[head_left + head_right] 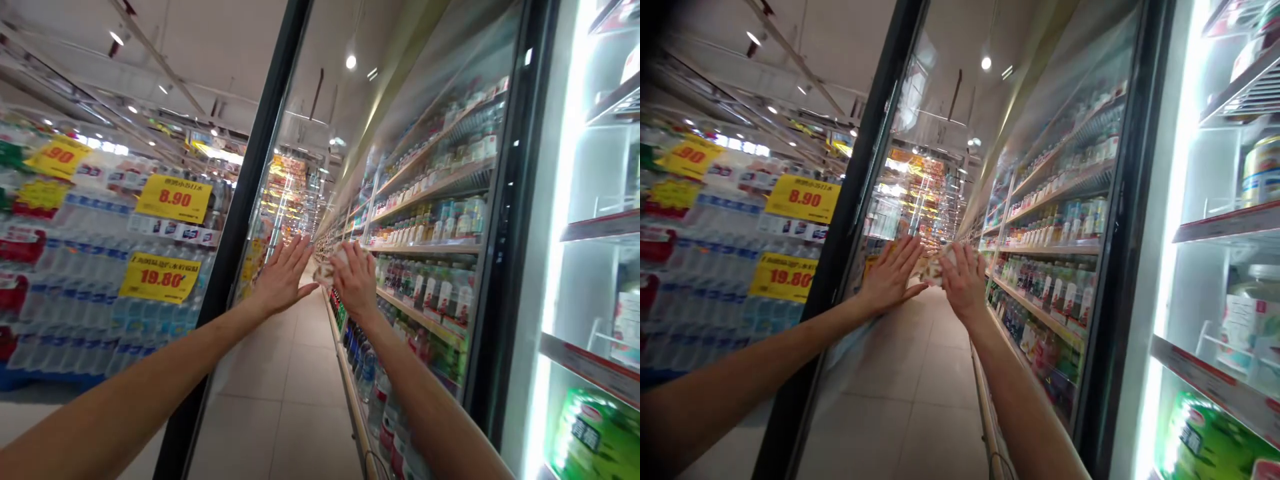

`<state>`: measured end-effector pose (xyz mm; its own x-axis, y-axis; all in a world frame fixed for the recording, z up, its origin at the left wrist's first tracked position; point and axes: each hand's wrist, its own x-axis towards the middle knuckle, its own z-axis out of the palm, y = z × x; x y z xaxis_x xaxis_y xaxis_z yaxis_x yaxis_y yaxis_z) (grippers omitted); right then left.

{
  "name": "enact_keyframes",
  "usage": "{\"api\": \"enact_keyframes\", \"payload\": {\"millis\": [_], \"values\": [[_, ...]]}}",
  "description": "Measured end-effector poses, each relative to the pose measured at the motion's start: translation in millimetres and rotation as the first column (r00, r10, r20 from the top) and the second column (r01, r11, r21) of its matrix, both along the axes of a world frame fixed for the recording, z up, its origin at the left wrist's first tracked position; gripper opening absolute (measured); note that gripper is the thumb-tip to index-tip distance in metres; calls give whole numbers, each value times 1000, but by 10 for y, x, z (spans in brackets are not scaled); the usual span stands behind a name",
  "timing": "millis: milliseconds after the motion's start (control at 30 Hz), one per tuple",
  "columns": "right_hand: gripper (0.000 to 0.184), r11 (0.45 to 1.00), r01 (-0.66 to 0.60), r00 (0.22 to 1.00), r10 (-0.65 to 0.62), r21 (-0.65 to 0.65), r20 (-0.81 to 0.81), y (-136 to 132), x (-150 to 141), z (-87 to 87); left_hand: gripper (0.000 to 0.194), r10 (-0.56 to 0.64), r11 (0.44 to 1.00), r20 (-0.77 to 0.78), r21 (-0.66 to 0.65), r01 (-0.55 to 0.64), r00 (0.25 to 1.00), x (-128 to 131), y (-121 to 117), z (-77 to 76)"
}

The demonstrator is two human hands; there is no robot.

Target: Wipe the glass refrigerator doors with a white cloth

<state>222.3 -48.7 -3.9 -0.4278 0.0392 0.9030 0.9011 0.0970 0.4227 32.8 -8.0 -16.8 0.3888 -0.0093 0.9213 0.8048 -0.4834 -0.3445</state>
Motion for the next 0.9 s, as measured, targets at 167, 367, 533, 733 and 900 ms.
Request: {"api": "enact_keyframes", "payload": {"millis": [167, 367, 533, 733, 900], "values": [[35, 980, 29, 934, 44, 198, -356, -217, 1164, 203, 70, 8, 1000, 26, -4, -8, 1000, 3, -29, -55], [45, 969, 74, 839, 68, 237, -539, -159, 1252, 168, 68, 10, 1000, 58, -25, -8, 998, 56, -53, -89], [44, 992, 69, 926, -24, 107, -377, -140, 1227, 78, 66, 8, 1000, 68, -9, -7, 998, 86, -24, -107], [57, 934, 160, 711, 115, 319, -693, -273, 1705, 170, 69, 1, 1000, 71, -16, 0, 997, 103, -33, -113], [60, 997, -58, 994, 61, 44, -85, -150, 1144, -55, 69, -4, 1000, 76, -26, 6, 997, 107, -20, -131]]}}
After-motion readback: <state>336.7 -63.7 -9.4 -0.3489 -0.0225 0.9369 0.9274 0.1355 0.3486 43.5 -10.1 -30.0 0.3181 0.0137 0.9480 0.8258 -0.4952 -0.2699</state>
